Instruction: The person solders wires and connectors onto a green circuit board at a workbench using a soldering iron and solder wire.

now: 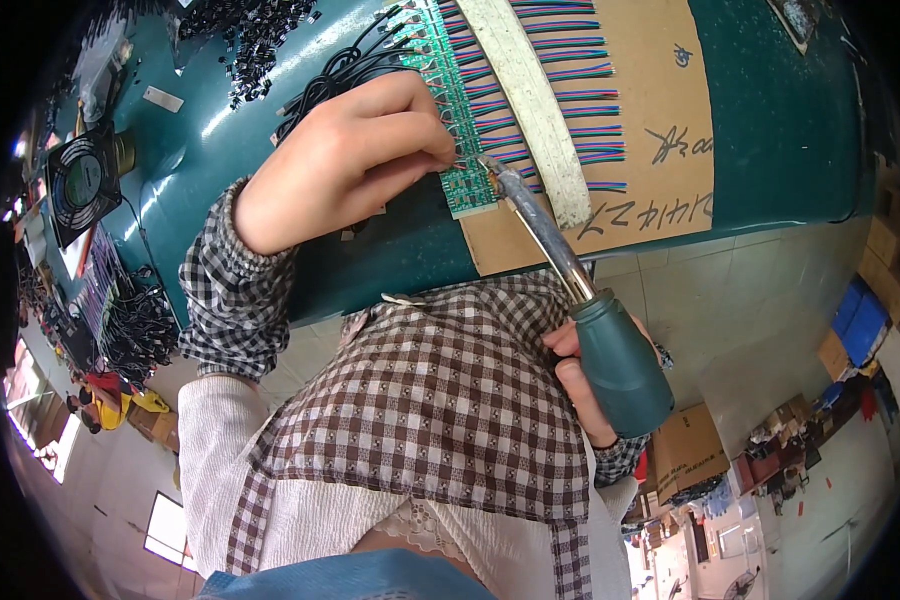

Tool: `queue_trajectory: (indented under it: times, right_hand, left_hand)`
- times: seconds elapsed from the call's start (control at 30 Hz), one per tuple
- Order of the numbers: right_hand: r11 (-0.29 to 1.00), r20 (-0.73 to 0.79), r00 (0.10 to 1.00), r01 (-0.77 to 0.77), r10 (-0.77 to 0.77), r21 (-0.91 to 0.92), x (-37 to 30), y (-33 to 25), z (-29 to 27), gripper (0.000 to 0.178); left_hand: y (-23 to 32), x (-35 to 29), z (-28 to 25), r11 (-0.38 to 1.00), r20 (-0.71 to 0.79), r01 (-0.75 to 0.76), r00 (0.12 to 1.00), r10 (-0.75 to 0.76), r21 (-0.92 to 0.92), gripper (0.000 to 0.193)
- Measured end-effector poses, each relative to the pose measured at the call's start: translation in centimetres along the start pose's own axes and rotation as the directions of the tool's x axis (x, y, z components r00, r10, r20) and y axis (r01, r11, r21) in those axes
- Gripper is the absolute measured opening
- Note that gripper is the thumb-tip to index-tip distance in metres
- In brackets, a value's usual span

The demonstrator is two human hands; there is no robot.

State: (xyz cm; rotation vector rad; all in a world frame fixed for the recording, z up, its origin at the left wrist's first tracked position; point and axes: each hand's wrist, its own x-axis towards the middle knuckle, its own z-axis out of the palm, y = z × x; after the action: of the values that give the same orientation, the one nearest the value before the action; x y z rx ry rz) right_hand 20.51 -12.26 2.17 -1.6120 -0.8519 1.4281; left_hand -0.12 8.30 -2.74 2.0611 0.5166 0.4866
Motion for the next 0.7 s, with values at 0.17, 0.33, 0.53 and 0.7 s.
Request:
queue_trajectory:
  times: [0.17, 0.33, 0.53, 0.7]
  right_hand:
    - [0.999, -0.01, 0.999, 0.038, -0.038, 0.022, -0.2, 0.0, 0.8, 0.032]
    - [0.989, -0.173, 0.984, 0.056, -0.031, 0.14, -0.1, 0.1, 1.5, 0.029]
    - [0.983, -0.153, 0.987, 0.081, -0.056, 0.165, 0.3, 0.4, 1.5, 0.031]
    - [0.977, -0.174, 0.983, 0.099, -0.066, 0.191, 0.2, 0.5, 1.7, 0.03]
  left_hand:
    - [0.2, -0.1, 0.1, 0.999, -0.004, 0.044, 0.999, -0.044, 0.017, 0.014]
    - [2.4, -1.5, 1.7, 0.941, -0.218, 0.32, 0.916, -0.336, -0.105, 0.008]
    - [2.9, -1.5, 5.1, 0.894, -0.5, 0.388, 0.742, -0.447, -0.224, 0.008]
    - [3.1, -1.4, 5.9, 0.879, -0.538, 0.439, 0.703, -0.465, -0.185, 0.01]
